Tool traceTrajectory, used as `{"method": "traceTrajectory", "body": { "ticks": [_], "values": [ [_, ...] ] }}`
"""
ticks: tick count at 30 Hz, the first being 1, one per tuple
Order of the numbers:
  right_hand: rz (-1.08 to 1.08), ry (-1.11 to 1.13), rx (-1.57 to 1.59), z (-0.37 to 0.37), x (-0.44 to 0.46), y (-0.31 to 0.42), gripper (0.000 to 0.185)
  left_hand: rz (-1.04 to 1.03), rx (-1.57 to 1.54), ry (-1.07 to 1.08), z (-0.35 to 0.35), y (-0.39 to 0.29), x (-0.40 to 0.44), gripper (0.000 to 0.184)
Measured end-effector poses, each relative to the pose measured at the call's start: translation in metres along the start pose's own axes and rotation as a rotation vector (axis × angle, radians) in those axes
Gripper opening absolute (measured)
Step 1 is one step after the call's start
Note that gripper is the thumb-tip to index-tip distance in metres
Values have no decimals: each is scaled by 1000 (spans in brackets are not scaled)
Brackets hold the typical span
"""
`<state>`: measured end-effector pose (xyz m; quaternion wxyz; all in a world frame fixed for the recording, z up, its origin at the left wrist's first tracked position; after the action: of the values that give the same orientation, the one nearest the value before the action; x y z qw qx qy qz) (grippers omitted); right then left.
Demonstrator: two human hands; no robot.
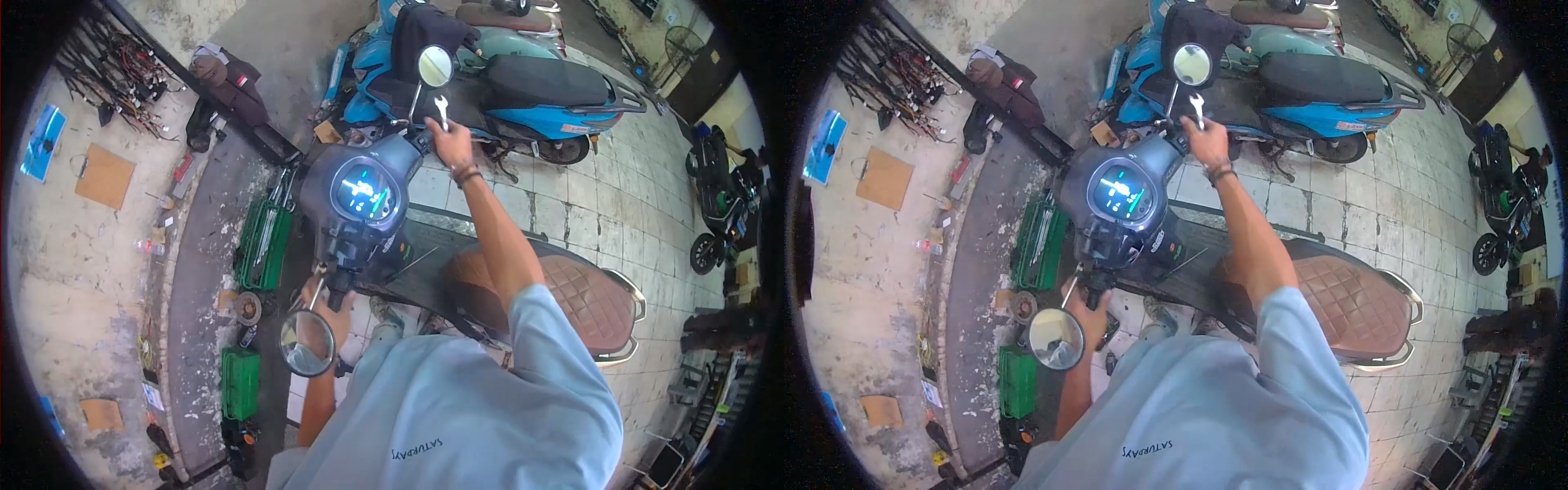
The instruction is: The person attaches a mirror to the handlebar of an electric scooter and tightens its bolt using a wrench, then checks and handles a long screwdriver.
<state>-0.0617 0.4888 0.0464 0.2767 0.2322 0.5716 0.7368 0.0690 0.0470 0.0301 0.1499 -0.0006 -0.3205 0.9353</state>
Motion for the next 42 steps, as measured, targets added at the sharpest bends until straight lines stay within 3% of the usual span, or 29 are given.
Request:
{"method": "traceTrajectory", "body": {
  "ticks": [1,4,5,8,9,10,12,13,16,17,21,26,27,31,33,34,36,39,42],
  "values": [
    [50,-21,-32,-13,19,-4,48,-120,137,-102,1,-17,-1,77],
    [139,-20,-130,-36,51,-4,49,-161,20,-181,-4,-20,6,69],
    [100,-69,-96,-42,53,-5,48,-99,-130,-171,-3,-20,5,57],
    [127,-187,27,-53,43,4,43,54,-251,-33,7,-27,11,50],
    [129,-150,-27,-54,50,10,42,-6,-131,-143,-9,-1,11,40],
    [105,-124,-82,-50,47,10,42,-4,-117,-122,-5,-5,12,40],
    [72,-150,-166,-49,47,16,41,188,80,40,0,-14,16,34],
    [55,-145,-160,-51,49,14,41,178,-116,38,7,-30,18,32],
    [50,-123,-233,-43,43,11,44,78,-248,43,6,-22,23,34],
    [36,-71,-246,-41,44,9,46,228,-223,174,8,-13,21,36],
    [61,-88,-222,-48,55,-2,47,106,-318,58,0,-8,22,38],
    [64,-73,-215,-47,56,-3,45,216,-83,169,9,-16,24,48],
    [47,-61,-196,-47,54,-1,44,107,-116,107,9,-15,25,48],
    [54,-90,-166,-48,49,-2,43,107,-12,98,9,-11,20,45],
    [37,-91,-157,-49,52,-3,42,303,-287,147,6,-7,21,43],
    [24,-84,-151,-49,53,-5,42,297,-286,152,4,-3,21,43],
    [30,-92,-166,-45,53,-3,42,115,-145,105,5,-4,24,48],
    [-6,-36,-169,-48,51,-3,41,102,96,175,8,-20,21,57],
    [3,-84,-168,-52,54,-8,42,157,121,150,-5,-4,20,64]
  ]
}}
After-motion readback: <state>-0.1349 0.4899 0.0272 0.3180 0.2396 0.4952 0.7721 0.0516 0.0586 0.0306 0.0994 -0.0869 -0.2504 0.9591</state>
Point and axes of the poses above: each hand's wrist, its own x-axis towards the middle knuckle, its own z-axis out of the back of the hand, y = z × x, the point moved 3 cm from there along x, towards the middle knuckle, and after that the axes turned 2 degrees about y, right-handed, at the moved point
